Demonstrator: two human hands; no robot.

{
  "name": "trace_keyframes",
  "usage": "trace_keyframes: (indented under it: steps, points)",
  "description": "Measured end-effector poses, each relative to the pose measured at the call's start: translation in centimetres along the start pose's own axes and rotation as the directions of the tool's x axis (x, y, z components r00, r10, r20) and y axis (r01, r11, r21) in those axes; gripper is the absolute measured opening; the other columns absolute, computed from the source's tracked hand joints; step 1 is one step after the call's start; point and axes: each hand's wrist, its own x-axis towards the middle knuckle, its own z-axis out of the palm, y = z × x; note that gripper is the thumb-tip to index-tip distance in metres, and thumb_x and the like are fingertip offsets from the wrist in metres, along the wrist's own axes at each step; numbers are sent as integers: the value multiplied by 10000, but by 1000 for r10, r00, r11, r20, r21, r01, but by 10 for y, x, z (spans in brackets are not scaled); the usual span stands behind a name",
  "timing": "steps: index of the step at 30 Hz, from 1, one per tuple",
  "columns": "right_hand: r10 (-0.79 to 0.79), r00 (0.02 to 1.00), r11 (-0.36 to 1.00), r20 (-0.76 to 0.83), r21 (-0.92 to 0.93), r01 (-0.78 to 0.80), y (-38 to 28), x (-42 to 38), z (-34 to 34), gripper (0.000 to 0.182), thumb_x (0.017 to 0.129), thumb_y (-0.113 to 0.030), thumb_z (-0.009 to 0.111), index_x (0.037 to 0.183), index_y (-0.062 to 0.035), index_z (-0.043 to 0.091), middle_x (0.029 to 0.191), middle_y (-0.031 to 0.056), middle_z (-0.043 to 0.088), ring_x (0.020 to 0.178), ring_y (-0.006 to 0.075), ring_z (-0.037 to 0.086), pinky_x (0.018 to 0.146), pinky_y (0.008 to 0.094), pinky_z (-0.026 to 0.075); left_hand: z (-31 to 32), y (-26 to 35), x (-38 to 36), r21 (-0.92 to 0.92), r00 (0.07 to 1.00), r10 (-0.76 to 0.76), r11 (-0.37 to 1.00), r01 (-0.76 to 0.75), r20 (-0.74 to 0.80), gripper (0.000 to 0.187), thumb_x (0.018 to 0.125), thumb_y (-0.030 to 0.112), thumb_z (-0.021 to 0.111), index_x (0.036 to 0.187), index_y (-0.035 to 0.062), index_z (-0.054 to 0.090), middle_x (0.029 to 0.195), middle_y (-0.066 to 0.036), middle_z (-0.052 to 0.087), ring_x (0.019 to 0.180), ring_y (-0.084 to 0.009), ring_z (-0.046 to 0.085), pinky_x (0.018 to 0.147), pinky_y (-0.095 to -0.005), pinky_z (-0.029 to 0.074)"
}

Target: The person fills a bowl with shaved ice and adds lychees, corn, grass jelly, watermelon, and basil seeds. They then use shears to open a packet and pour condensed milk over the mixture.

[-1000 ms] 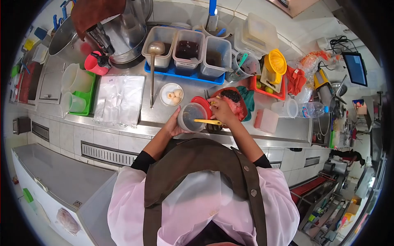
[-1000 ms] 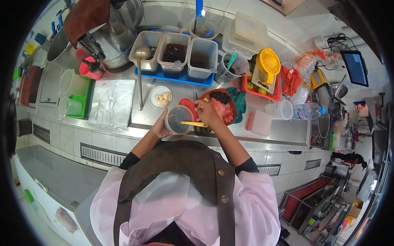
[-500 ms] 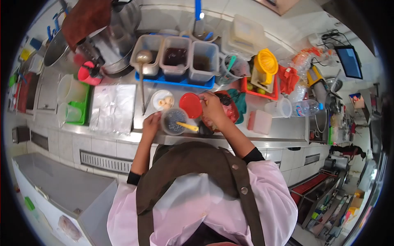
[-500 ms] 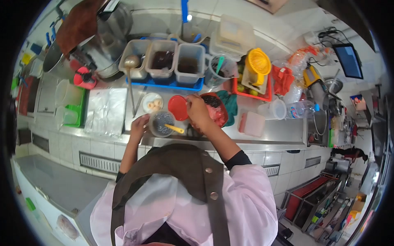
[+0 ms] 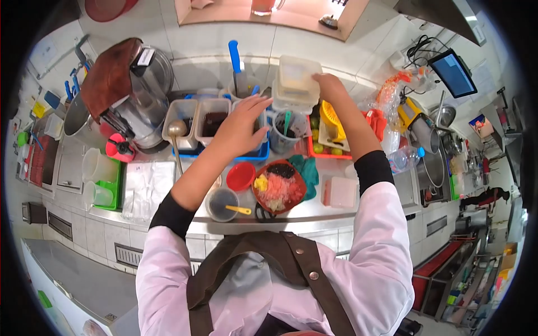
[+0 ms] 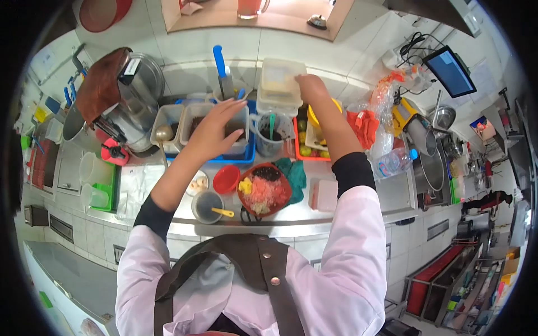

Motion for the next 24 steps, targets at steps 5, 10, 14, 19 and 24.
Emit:
trace_keyframes:
  steps: [5,10,14,19,24]
  points:
    - [41,951,989,306,-147,5,-1,28,-24,329,631,-16,587,951,-58,653,882,167,624,848,322,599,713,354,491,73,-68,86,292,995,-6,956,-22,96,565,727,157,647,1241,56,436,1244,-157,457,1200,-320,379,989,-391,324]
    - [70,997,978,37,196,-76,19,27,-59,261,635,-36,582,883,-48,662,855,181,624,822,305,606,721,342,489,77,-78,136,304,975,-3,950,-66,222,327,808,211,554,1078,29,536,1000,-158,582,964,-321,538,827,-400,434]
    - [482,861,795,-163,493,-352,-6,-13,-79,224,679,-162,618,864,-44,661,869,175,629,827,297,607,734,359,477,63,-81,164,348,976,14,933,-92,219,225,830,161,501,1003,26,552,889,-162,595,854,-328,574,733,-410,468]
    - [476,843,865,250,41,-501,-32,15,-23,469,740,-450,594,1004,-64,628,1031,128,615,1022,310,531,899,455,353,65,-88,171,427,958,172,866,-258,229,198,821,137,478,974,32,545,851,-179,583,815,-354,571,680,-435,460]
    - [427,890,902,160,-1,-432,-11,39,-1,306,749,-339,563,886,-80,651,991,84,638,939,317,578,846,514,367,57,-81,168,316,980,61,941,-120,191,225,854,229,458,825,33,565,723,-217,585,712,-393,572,643,-470,448]
